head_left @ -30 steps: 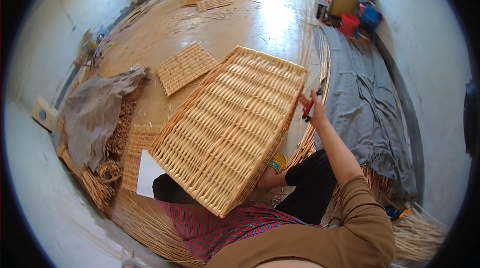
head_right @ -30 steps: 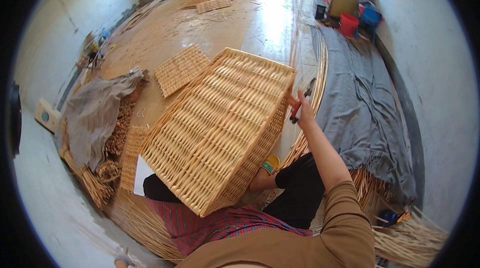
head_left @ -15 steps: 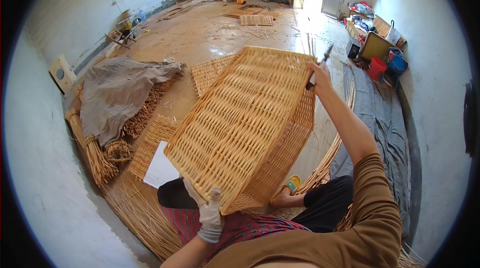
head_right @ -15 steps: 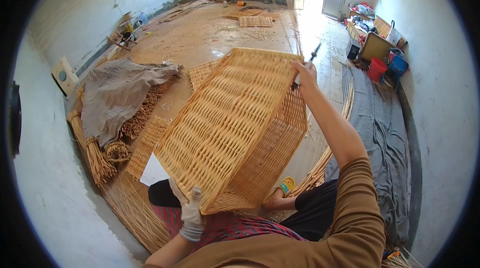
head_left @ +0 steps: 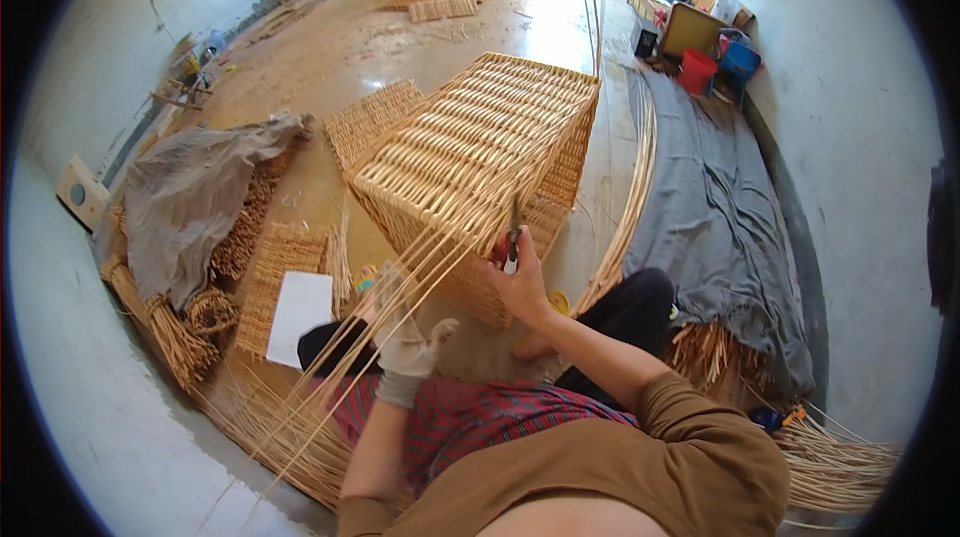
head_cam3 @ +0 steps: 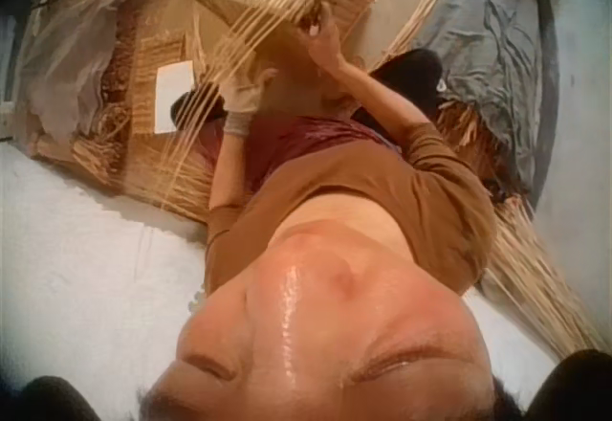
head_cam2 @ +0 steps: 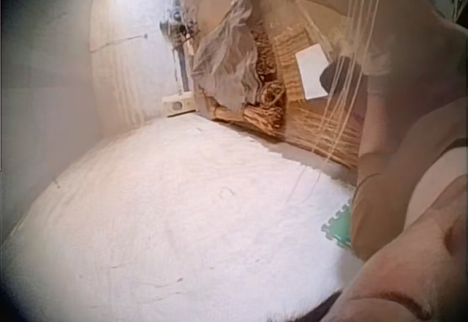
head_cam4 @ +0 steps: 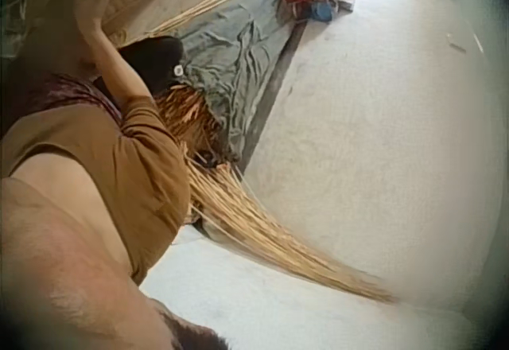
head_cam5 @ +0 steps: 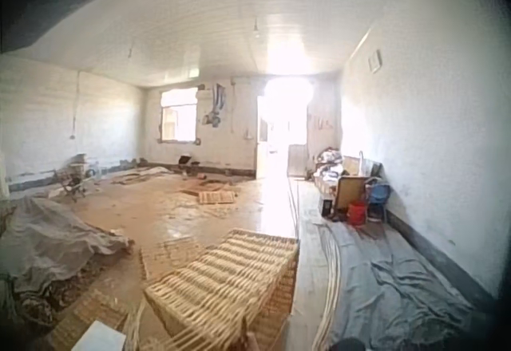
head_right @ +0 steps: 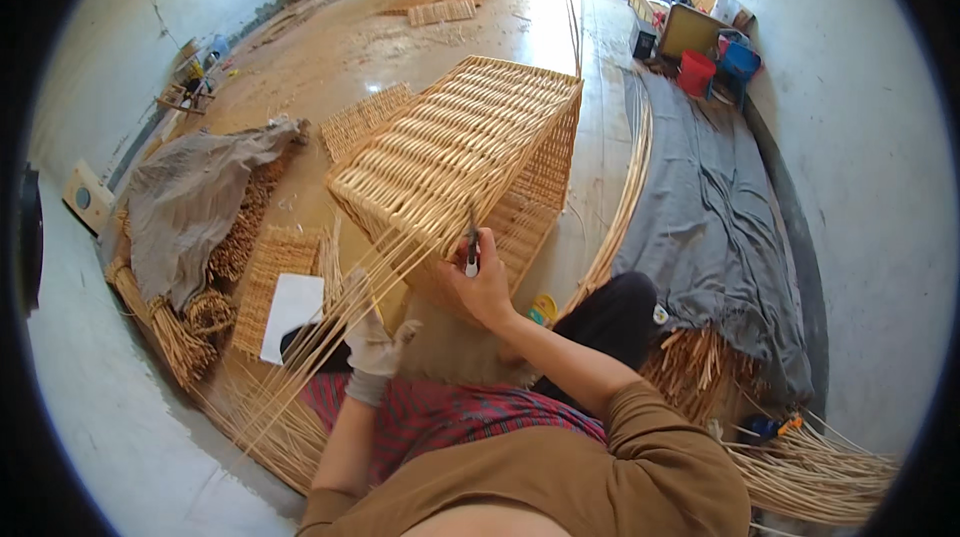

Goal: Weaving a large rectangular wicker basket and trimming the excess reeds with shears.

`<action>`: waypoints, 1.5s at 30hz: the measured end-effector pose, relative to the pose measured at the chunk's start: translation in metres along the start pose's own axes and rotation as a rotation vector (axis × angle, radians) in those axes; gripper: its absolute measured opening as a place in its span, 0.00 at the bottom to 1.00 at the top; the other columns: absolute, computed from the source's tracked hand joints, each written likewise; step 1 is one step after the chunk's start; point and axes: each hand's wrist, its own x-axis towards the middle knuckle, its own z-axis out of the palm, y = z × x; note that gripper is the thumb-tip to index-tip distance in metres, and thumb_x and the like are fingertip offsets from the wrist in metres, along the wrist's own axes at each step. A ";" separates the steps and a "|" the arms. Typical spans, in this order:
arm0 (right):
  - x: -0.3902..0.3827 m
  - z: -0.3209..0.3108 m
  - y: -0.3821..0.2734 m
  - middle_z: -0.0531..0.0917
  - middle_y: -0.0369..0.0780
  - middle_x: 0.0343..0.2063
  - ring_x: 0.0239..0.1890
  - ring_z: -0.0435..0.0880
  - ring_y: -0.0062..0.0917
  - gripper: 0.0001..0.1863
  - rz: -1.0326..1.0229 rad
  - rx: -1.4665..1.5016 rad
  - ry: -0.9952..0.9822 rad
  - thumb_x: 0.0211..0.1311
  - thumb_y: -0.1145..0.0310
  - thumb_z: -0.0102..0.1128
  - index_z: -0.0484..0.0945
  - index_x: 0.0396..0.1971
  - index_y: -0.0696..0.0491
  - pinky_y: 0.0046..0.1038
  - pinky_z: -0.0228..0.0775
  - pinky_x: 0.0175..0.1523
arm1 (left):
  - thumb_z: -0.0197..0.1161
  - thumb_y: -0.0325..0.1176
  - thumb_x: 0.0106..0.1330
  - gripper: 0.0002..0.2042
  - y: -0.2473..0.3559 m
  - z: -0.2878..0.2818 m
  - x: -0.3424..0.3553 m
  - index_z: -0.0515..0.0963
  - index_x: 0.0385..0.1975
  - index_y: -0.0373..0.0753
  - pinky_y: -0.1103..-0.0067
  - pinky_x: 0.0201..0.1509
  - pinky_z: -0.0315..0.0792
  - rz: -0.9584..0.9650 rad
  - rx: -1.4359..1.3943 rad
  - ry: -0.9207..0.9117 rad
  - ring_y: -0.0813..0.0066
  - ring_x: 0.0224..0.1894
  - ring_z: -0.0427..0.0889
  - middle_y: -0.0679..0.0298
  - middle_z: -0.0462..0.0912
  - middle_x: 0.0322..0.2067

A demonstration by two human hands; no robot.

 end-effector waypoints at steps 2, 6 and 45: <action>-0.030 -0.006 -0.008 0.77 0.38 0.28 0.31 0.76 0.20 0.23 0.024 0.014 -0.032 0.54 0.69 0.70 0.66 0.46 0.54 0.27 0.71 0.37 | 0.69 0.61 0.51 0.56 0.025 -0.020 0.012 0.47 0.72 0.32 0.63 0.73 0.51 0.074 -0.083 -0.081 0.45 0.72 0.51 0.44 0.52 0.70; -0.085 -0.034 -0.032 0.78 0.38 0.32 0.33 0.77 0.22 0.24 0.098 0.113 -0.251 0.56 0.67 0.68 0.66 0.48 0.55 0.26 0.71 0.40 | 0.69 0.63 0.49 0.56 0.057 -0.019 0.029 0.50 0.71 0.32 0.61 0.72 0.53 0.240 -0.071 -0.085 0.47 0.70 0.57 0.46 0.60 0.67; -0.018 -0.162 0.033 0.80 0.38 0.28 0.34 0.81 0.29 0.29 0.820 1.630 -0.791 0.71 0.41 0.40 0.73 0.45 0.54 0.31 0.74 0.44 | 0.43 0.44 0.77 0.20 0.153 0.034 0.238 0.75 0.45 0.31 0.66 0.51 0.76 0.439 -1.101 0.228 0.73 0.29 0.81 0.61 0.81 0.24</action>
